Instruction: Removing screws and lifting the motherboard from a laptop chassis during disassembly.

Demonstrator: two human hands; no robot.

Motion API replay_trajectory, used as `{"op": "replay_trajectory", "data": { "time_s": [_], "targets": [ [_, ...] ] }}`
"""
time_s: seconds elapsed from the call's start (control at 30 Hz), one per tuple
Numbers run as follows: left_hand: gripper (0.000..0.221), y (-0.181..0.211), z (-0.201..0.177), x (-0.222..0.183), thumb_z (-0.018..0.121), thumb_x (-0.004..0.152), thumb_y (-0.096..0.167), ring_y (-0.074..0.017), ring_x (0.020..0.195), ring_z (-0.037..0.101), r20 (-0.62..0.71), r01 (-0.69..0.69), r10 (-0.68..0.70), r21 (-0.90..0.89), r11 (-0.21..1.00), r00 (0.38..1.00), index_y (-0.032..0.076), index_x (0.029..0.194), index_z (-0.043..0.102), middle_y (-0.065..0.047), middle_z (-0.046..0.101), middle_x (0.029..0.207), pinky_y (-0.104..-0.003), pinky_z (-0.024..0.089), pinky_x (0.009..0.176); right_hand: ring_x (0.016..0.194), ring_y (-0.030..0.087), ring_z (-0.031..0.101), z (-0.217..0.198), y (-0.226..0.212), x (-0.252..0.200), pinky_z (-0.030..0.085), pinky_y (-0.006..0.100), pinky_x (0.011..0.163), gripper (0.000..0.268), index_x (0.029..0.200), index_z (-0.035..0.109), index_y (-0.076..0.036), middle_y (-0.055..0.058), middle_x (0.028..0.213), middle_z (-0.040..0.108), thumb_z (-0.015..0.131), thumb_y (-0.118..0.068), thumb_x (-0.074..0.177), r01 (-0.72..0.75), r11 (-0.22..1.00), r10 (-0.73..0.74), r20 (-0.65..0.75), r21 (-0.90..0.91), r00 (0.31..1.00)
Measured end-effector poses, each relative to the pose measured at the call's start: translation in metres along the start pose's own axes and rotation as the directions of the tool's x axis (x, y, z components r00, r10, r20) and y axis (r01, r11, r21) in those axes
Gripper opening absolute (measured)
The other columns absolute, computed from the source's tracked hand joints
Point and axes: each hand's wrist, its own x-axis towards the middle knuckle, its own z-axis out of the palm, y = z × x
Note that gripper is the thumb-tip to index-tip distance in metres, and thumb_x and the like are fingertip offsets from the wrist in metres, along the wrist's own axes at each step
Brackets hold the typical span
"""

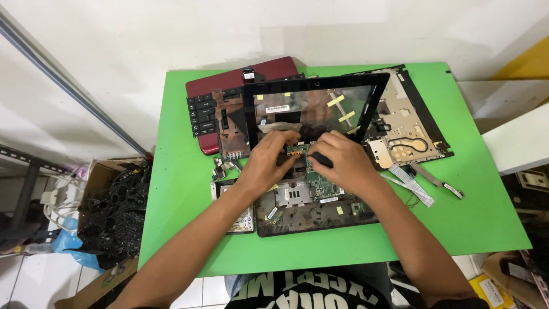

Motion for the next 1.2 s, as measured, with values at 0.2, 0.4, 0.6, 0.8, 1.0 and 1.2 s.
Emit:
{"op": "replay_trajectory", "data": {
  "time_s": [0.2, 0.4, 0.6, 0.8, 1.0, 1.2],
  "targets": [
    [0.031, 0.009, -0.007, 0.004, 0.078, 0.088, 0.004, -0.0322, 0.096, 0.065, 0.007, -0.103, 0.103, 0.077, 0.992, 0.995, 0.008, 0.116, 0.068, -0.009, 0.066, 0.102, -0.042, 0.057, 0.082, 0.105, 0.03, 0.067, 0.008, 0.033, -0.005, 0.056, 0.042, 0.089, 0.013, 0.106, 0.072, -0.01, 0.006, 0.104, 0.066, 0.075, -0.009, 0.093, 0.098, 0.993, -0.071, -0.338, 0.063, 0.938],
    [0.017, 0.006, -0.002, 0.0, 0.076, 0.086, -0.003, -0.0307, 0.096, 0.062, 0.021, -0.257, 0.257, 0.149, 0.955, 0.966, 0.009, 0.098, 0.078, -0.01, 0.066, 0.107, -0.041, 0.053, 0.08, 0.082, 0.026, 0.071, -0.013, 0.014, -0.001, 0.059, 0.042, 0.078, 0.02, 0.098, 0.064, -0.007, 0.01, 0.108, 0.074, 0.058, 0.012, 0.095, -0.027, 0.975, 0.113, -0.388, 0.221, 0.915],
    [0.008, 0.016, 0.003, 0.003, 0.073, 0.095, 0.001, -0.0316, 0.095, 0.068, -0.165, -0.374, 0.403, 0.179, 0.91, 0.9, 0.006, 0.093, 0.079, -0.012, 0.072, 0.107, -0.038, 0.057, 0.079, 0.111, 0.044, 0.068, -0.036, -0.009, -0.004, 0.053, 0.06, 0.094, 0.027, 0.121, 0.066, -0.002, 0.021, 0.109, 0.073, 0.064, -0.004, 0.094, -0.227, 0.91, 0.249, -0.019, 0.346, 0.968],
    [0.005, 0.013, 0.004, 0.004, 0.078, 0.091, 0.003, -0.0297, 0.095, 0.071, -0.255, -0.405, 0.446, 0.197, 0.893, 0.858, 0.005, 0.093, 0.081, -0.012, 0.075, 0.11, -0.039, 0.06, 0.081, 0.106, 0.045, 0.071, -0.043, -0.019, -0.001, 0.053, 0.06, 0.095, 0.029, 0.12, 0.072, 0.002, 0.023, 0.099, 0.075, 0.073, -0.008, 0.093, -0.208, 0.881, 0.23, -0.002, 0.426, 0.973],
    [0.01, 0.024, 0.002, 0.001, 0.075, 0.092, -0.001, -0.0286, 0.089, 0.069, -0.301, -0.386, 0.405, 0.123, 0.914, 0.863, 0.002, 0.098, 0.082, -0.015, 0.076, 0.114, -0.04, 0.06, 0.08, 0.097, 0.041, 0.075, -0.049, -0.024, -0.003, 0.056, 0.054, 0.084, 0.033, 0.117, 0.073, 0.001, 0.023, 0.098, 0.078, 0.08, -0.01, 0.087, -0.194, 0.858, 0.235, -0.028, 0.475, 0.972],
    [0.015, 0.02, 0.004, -0.002, 0.073, 0.091, -0.001, -0.028, 0.089, 0.069, -0.312, -0.294, 0.287, 0.025, 0.955, 0.906, 0.005, 0.102, 0.082, -0.014, 0.074, 0.116, -0.041, 0.062, 0.079, 0.075, 0.031, 0.075, -0.044, -0.032, -0.007, 0.057, 0.044, 0.068, 0.037, 0.124, 0.07, -0.002, 0.017, 0.092, 0.08, 0.078, -0.008, 0.089, -0.208, 0.838, 0.276, -0.062, 0.505, 0.959]
  ]
}}
